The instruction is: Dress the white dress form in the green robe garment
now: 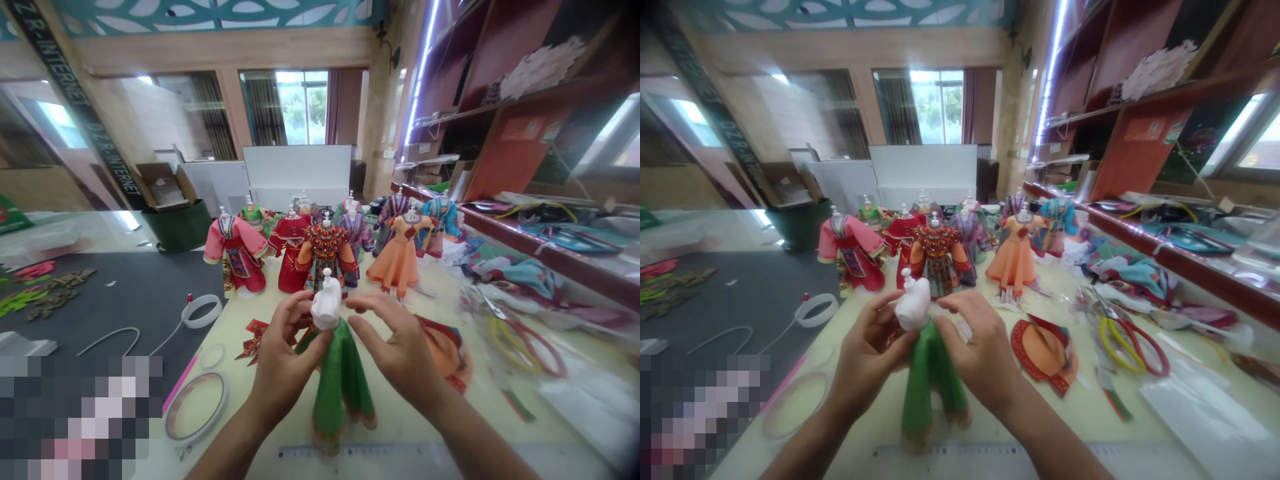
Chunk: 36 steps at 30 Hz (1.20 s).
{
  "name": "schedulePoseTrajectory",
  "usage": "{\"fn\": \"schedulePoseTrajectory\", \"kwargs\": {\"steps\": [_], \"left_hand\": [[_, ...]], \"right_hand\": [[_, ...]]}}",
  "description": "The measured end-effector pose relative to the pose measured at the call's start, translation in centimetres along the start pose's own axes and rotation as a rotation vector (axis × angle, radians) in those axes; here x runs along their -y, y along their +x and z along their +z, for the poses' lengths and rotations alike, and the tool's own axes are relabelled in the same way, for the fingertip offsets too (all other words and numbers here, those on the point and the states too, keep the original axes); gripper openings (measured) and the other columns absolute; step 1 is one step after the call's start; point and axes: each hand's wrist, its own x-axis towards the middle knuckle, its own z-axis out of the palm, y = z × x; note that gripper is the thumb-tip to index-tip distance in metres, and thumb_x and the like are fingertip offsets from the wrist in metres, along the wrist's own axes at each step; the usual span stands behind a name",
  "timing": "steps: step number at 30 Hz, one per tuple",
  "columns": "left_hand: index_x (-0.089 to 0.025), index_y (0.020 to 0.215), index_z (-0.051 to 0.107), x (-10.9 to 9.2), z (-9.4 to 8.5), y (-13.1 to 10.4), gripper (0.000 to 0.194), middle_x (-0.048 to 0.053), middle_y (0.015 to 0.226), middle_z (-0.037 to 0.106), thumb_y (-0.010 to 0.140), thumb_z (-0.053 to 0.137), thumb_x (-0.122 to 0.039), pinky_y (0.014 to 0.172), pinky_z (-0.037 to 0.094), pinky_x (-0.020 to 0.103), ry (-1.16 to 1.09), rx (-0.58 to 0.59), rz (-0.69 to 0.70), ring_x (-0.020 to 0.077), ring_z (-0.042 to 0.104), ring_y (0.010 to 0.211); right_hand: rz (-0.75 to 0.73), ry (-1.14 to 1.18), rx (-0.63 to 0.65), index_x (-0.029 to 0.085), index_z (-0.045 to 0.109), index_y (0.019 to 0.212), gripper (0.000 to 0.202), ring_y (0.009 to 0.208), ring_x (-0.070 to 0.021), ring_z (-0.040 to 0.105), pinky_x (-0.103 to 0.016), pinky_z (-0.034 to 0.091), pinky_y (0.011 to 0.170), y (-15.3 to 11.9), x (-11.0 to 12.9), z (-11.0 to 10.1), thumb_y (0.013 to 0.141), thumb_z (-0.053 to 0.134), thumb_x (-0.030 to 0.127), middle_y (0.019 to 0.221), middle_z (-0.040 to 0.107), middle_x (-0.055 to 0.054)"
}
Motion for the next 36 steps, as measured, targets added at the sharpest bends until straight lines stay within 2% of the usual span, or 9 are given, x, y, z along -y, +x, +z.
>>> {"fn": "schedulePoseTrajectory", "kwargs": {"steps": [4, 6, 11, 16, 22, 28, 32, 36], "left_hand": [[-0.021, 0.118, 0.046, -0.2, 0.2, 0.1, 0.047, 0.008, 0.106, 0.064, 0.075, 0.066, -0.025, 0.081, 0.049, 0.03, -0.011, -0.011, -0.039, 0.0188, 0.062, 0.094], [-0.021, 0.117, 0.048, -0.4, 0.2, 0.1, 0.045, 0.008, 0.109, 0.064, 0.076, 0.066, -0.026, 0.084, 0.048, 0.029, -0.001, -0.007, -0.048, 0.019, 0.062, 0.096], [-0.023, 0.122, 0.049, -0.6, 0.0, 0.2, 0.047, 0.005, 0.113, 0.063, 0.078, 0.064, -0.029, 0.083, 0.049, 0.027, 0.039, 0.055, -0.095, 0.017, 0.062, 0.094], [-0.025, 0.122, 0.05, -1.1, 0.1, 0.5, 0.045, 0.003, 0.109, 0.064, 0.079, 0.063, -0.027, 0.083, 0.048, 0.025, 0.053, 0.11, -0.077, 0.0163, 0.06, 0.095], [-0.022, 0.125, 0.047, -1.0, 0.3, 0.7, 0.044, 0.006, 0.116, 0.061, 0.082, 0.059, -0.025, 0.092, 0.045, 0.031, 0.079, 0.163, -0.078, 0.0187, 0.058, 0.101], [-0.025, 0.127, 0.043, -0.8, 0.2, 0.3, 0.054, 0.004, 0.123, 0.058, 0.078, 0.064, -0.021, 0.094, 0.044, 0.027, -0.038, 0.185, -0.097, 0.0187, 0.053, 0.113], [-0.021, 0.123, 0.048, -1.2, 0.6, 0.3, 0.043, 0.007, 0.121, 0.06, 0.082, 0.059, -0.024, 0.093, 0.046, 0.03, -0.012, 0.159, -0.128, 0.0211, 0.056, 0.111], [-0.02, 0.125, 0.048, -1.6, 1.0, 0.2, 0.044, 0.007, 0.118, 0.062, 0.082, 0.058, -0.025, 0.093, 0.046, 0.032, 0.008, 0.12, -0.145, 0.0225, 0.056, 0.111]], "right_hand": [[0.068, -0.02, 0.108, 0.018, 0.062, 0.085, 0.007, 0.08, -0.0178, 0.058, -0.031, 0.045, 0.073, -0.3, 0.0, 0.4, 0.079, 0.061, 0.016, 0.082, 0.061, -0.003], [0.07, -0.03, 0.114, 0.018, 0.06, 0.079, 0.003, 0.077, -0.0171, 0.056, -0.031, 0.044, 0.07, -0.5, 0.1, 0.6, 0.08, 0.059, 0.015, 0.078, 0.059, -0.002], [0.026, -0.038, 0.117, 0.017, 0.054, 0.072, 0.012, 0.074, -0.0166, 0.053, -0.03, 0.04, 0.068, -0.6, 0.2, 0.7, 0.082, 0.053, 0.012, 0.075, 0.055, -0.002], [0.105, 0.048, 0.12, 0.018, 0.052, 0.07, 0.012, 0.07, -0.0144, 0.053, -0.028, 0.04, 0.065, -0.2, 0.4, 0.3, 0.081, 0.053, 0.012, 0.072, 0.054, 0.0], [0.224, 0.193, 0.107, 0.017, 0.054, 0.07, 0.012, 0.069, -0.0132, 0.054, -0.025, 0.042, 0.066, -0.2, 0.7, 0.2, 0.082, 0.053, 0.017, 0.072, 0.057, 0.0], [0.286, 0.239, 0.126, 0.018, 0.053, 0.071, 0.015, 0.067, -0.0121, 0.053, -0.023, 0.041, 0.063, -0.4, 0.4, 0.3, 0.085, 0.051, 0.022, 0.07, 0.056, 0.001], [0.289, 0.263, 0.147, 0.018, 0.054, 0.07, 0.015, 0.064, -0.0112, 0.052, -0.021, 0.04, 0.06, -0.3, 0.5, 0.0, 0.084, 0.052, 0.021, 0.066, 0.055, 0.002], [0.306, 0.277, 0.159, 0.018, 0.057, 0.074, 0.014, 0.065, -0.0109, 0.053, -0.02, 0.041, 0.06, -0.6, 0.4, -0.2, 0.086, 0.05, 0.021, 0.067, 0.057, 0.002]]}}
